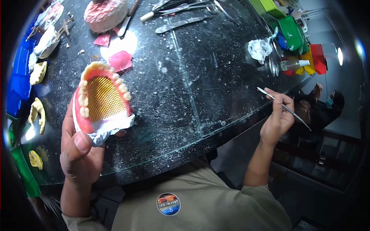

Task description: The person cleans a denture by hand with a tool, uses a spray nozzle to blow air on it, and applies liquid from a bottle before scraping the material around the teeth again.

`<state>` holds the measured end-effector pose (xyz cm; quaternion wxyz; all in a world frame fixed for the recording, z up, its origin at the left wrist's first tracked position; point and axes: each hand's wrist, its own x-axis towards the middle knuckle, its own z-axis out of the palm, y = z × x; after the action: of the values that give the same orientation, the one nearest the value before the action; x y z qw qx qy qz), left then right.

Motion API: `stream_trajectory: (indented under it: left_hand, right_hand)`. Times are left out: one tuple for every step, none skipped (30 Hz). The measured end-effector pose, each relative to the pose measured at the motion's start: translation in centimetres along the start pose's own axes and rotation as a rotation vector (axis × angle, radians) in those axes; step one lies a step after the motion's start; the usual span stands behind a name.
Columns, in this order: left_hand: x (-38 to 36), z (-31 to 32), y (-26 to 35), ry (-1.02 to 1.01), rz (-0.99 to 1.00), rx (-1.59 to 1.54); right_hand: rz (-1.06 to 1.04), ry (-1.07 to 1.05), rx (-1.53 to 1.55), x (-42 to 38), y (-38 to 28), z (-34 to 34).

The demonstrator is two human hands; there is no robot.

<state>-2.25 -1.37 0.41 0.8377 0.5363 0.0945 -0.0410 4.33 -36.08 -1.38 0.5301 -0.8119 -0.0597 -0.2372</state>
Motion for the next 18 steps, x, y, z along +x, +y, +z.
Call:
stream_trajectory:
  left_hand:
    - [0.0, 0.1, -0.1, -0.003, 0.004, -0.008]
    - [0.1, 0.2, -0.1, -0.004, 0.008, -0.016]
    - [0.0, 0.3, 0.0, -0.004, 0.013, -0.024]
    - [-0.1, 0.0, 0.0, -0.004, 0.002, -0.033]
    - [0.0, 0.3, 0.2, 0.055, -0.020, 0.015]
    - [0.1, 0.8, 0.4, 0.116, -0.041, 0.062]
    - [0.1, 1.1, 0.5, 0.179, -0.063, 0.107]
    - [0.0, 1.1, 0.5, 0.189, -0.059, 0.103]
    - [0.0, 1.1, 0.4, 0.198, -0.056, 0.099]
    - [0.0, 1.1, 0.4, 0.207, -0.053, 0.093]
    - [0.0, 1.0, 0.4, 0.191, -0.058, 0.091]
    - [0.1, 0.9, 0.5, 0.176, -0.062, 0.090]
    - [0.1, 0.9, 0.5, 0.160, -0.066, 0.089]
    - [0.1, 0.9, 0.5, 0.166, -0.062, 0.087]
    - [0.1, 1.1, 0.5, 0.171, -0.057, 0.084]
    - [0.1, 1.2, 0.5, 0.176, -0.052, 0.082]
    - [0.1, 1.1, 0.5, 0.175, -0.054, 0.087]
    - [0.1, 1.1, 0.6, 0.175, -0.055, 0.093]
  right_hand:
    - [0.016, 0.010, 0.001, -0.4, 0.3, 0.1]
    - [0.002, -0.009, 0.018, -0.7, 0.6, 0.2]
    - [-0.012, -0.029, 0.036, -0.9, 0.9, 0.4]
    - [-0.022, -0.043, 0.057, -1.1, 1.1, 0.6]
    - [-0.038, -0.040, 0.062, -1.2, 1.2, 0.8]
    - [-0.055, -0.040, 0.067, -1.2, 1.2, 1.1]
    - [-0.071, -0.042, 0.072, -1.2, 1.3, 1.3]
    - [-0.095, -0.037, 0.062, -1.2, 1.5, 1.3]
    - [-0.091, -0.027, 0.056, -1.3, 1.6, 1.2]
    - [-0.087, -0.017, 0.050, -1.3, 1.7, 1.1]
    - [-0.083, -0.007, 0.043, -1.4, 1.7, 1.0]
    - [-0.080, -0.008, 0.039, -1.4, 1.7, 1.1]
    - [-0.076, -0.010, 0.035, -1.4, 1.6, 1.2]
    - [-0.072, -0.011, 0.032, -1.4, 1.6, 1.3]
    - [-0.073, -0.011, 0.038, -1.4, 1.7, 1.2]
    - [-0.075, -0.011, 0.043, -1.4, 1.7, 1.1]
    - [-0.076, -0.012, 0.050, -1.4, 1.7, 1.0]
    - [-0.078, -0.021, 0.051, -1.3, 1.7, 1.1]
